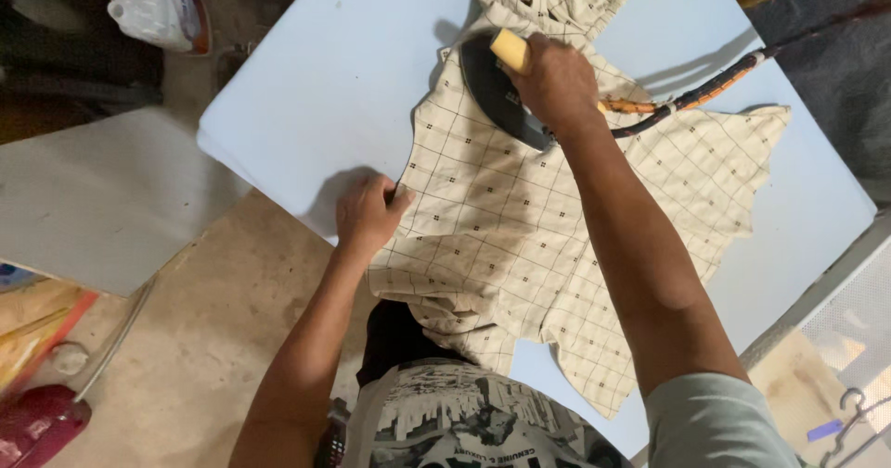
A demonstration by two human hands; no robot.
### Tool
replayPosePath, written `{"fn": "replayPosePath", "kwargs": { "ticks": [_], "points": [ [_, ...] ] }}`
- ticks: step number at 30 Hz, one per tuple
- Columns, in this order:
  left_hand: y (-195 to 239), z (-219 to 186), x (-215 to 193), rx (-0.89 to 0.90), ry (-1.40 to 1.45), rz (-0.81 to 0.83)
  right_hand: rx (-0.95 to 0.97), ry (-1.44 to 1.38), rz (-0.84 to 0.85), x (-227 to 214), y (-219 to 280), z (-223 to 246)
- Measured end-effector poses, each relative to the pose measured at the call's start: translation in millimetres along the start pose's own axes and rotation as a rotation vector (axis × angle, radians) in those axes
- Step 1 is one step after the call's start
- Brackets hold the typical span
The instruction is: The person takes a plaid shirt from a laundry basket and irons the sleeves and body on a table using an iron. They then fold the shirt into a square and place it on a stack of laundry.
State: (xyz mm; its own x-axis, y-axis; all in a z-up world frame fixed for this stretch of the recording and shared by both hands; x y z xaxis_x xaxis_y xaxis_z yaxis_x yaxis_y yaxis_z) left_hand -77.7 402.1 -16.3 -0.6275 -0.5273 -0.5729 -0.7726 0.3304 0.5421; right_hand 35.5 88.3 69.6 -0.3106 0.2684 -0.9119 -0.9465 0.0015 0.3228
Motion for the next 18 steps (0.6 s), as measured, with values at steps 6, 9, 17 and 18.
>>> {"fn": "replayPosePath", "kwargs": {
  "ticks": [6,9,17,18],
  "points": [
    [-95,-51,-30,0.365,-0.154,-0.427,-0.069,0.148,0.187,26,118,1],
    [-140,-57,-18,0.143,-0.052,-0.094,0.057,0.17,0.356,43,160,-14],
    [-129,-44,-33,0.278,0.231,-0.257,0.234,0.075,0.173,30,159,-64],
    [-113,-42,-33,0.299,0.229,-0.274,0.18,0.095,0.2,32,155,-56]
  ]
}}
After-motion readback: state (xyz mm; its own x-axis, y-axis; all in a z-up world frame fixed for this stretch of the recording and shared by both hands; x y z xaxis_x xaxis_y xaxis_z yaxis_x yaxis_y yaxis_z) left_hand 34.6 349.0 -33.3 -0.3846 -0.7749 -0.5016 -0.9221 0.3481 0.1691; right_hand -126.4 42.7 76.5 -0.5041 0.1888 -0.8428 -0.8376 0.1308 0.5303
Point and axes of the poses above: each hand's wrist, its own y-axis away from the middle knuckle, its own x-axis out of the palm, z = x × y, the point moved 4 cm from there along -y, towards the middle knuckle, and after that the axes turned 14 degrees about z, right-handed, at the moved point
